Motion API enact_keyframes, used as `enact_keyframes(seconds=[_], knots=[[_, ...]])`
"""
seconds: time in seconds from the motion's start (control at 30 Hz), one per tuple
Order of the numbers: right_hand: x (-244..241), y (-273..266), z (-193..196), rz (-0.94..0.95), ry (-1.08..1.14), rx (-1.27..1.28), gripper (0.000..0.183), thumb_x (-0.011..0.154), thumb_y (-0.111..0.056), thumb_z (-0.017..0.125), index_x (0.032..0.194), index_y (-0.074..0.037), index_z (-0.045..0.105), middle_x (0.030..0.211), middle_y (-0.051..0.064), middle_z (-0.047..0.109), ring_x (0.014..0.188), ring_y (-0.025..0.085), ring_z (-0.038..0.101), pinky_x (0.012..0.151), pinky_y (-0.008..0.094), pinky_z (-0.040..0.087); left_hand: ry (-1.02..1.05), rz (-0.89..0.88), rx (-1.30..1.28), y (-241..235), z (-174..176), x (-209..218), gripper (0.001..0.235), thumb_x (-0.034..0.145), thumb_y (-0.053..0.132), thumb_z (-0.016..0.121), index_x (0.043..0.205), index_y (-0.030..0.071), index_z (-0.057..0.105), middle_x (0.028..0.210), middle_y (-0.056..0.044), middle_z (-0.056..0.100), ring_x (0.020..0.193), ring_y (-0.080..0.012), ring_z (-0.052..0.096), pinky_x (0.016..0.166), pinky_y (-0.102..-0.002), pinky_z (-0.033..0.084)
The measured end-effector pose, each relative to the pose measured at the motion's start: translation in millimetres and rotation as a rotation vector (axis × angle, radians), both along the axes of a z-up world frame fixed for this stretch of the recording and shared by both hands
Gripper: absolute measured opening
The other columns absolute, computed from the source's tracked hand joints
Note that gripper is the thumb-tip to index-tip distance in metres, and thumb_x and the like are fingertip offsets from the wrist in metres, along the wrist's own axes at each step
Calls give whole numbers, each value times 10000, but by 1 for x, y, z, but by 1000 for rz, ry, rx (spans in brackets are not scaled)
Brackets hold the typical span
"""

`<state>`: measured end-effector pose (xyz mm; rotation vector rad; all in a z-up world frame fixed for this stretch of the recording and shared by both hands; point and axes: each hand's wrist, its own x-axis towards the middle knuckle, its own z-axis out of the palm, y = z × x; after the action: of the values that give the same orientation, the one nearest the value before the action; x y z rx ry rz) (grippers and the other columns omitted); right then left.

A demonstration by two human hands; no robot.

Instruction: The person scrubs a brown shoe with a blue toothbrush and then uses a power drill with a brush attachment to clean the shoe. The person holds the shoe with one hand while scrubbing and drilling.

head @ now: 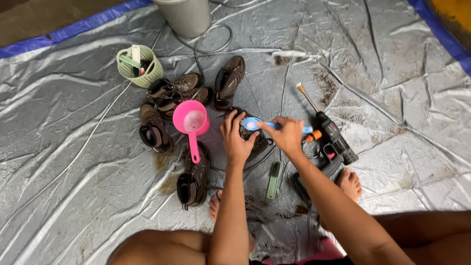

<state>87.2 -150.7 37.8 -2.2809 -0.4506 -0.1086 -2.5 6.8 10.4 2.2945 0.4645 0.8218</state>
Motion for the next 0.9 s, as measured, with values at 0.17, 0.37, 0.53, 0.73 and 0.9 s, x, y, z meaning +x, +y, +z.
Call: enact_keyframes(seconds=[0.17,0.37,0.53,0.73,0.9], knots=[[13,-28,-38,-73,104,1,601,788,-770,894,858,-178,819,808,175,745,849,430,741,843,437,504,0,-26,-27,-9,5,2,854,650,208,1022,1436,242,688,1581,-15,547,1458,-400,492,1083,-634,578],[1,-18,3,-34,61,-34,612,816,-748,885,866,-141,826,791,197,745,855,445,744,840,452,496,18,-45,-17,-11,0,-2,850,656,219,1022,1435,226,682,1588,-32,539,1475,-408,482,1114,-616,564],[15,-45,-56,-44,110,-94,722,830,-849,799,871,-129,831,787,171,778,860,426,770,874,472,488,22,-41,-77,-2,9,-3,780,766,197,988,1471,208,652,1620,-48,503,1512,-417,446,1092,-627,569],[26,-20,49,123,-257,-139,644,919,-746,818,820,-110,798,688,140,738,835,386,740,937,515,449,142,-259,30,1,22,-19,848,691,168,1017,1428,21,624,1700,-155,405,1549,-509,378,1163,-670,524],[42,-12,47,492,-580,-391,574,845,-780,786,866,-206,806,793,-19,799,866,177,667,986,420,360,103,-316,-50,11,14,-12,1017,731,45,954,1642,214,537,1692,-115,402,1561,-490,360,1243,-656,383]])
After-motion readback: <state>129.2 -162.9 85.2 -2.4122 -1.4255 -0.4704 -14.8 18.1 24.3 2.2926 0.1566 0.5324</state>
